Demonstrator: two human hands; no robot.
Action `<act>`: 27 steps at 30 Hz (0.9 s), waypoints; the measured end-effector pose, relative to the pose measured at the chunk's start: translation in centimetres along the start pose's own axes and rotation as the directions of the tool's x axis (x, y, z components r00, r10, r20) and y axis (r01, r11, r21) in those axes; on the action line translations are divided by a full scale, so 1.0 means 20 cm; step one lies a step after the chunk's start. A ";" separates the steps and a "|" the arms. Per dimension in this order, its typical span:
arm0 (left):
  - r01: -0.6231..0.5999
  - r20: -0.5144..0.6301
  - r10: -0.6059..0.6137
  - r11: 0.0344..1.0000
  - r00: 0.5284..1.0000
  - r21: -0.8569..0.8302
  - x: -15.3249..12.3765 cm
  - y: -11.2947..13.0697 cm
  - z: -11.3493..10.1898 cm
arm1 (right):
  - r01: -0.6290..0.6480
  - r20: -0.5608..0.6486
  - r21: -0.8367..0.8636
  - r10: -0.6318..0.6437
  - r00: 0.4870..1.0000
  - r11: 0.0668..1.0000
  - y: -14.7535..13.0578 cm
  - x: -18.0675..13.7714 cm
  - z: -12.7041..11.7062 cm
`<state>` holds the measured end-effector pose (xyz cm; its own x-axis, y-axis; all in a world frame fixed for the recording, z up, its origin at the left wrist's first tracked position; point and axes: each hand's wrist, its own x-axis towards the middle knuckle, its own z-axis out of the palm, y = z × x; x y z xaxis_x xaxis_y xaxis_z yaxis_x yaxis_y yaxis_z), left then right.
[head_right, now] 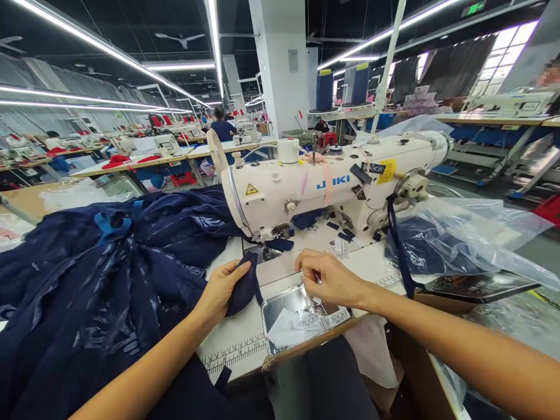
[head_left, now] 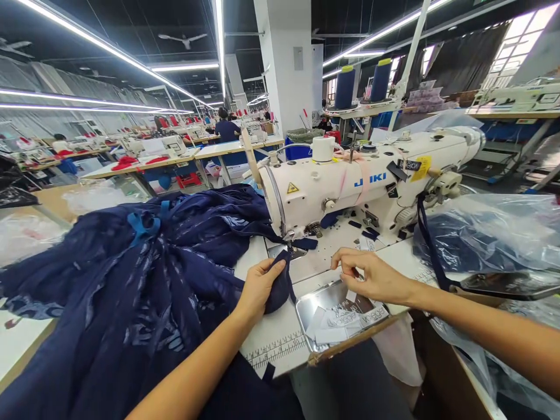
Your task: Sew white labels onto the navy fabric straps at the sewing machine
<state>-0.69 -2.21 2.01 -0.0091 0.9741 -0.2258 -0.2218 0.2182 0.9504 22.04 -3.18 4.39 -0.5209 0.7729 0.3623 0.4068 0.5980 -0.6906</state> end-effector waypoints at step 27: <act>-0.042 0.001 0.042 0.992 0.999 -0.116 -0.07 0.02 0.01 | -0.097 -0.221 0.540 0.252 0.942 0.836 -0.05 0.26 0.34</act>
<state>-0.58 -3.46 2.68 -0.0172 0.9826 -0.1852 -0.3333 0.1690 0.9276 13.76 -1.14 2.63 -0.2220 0.9259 0.3055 -0.0146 0.3101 -0.9506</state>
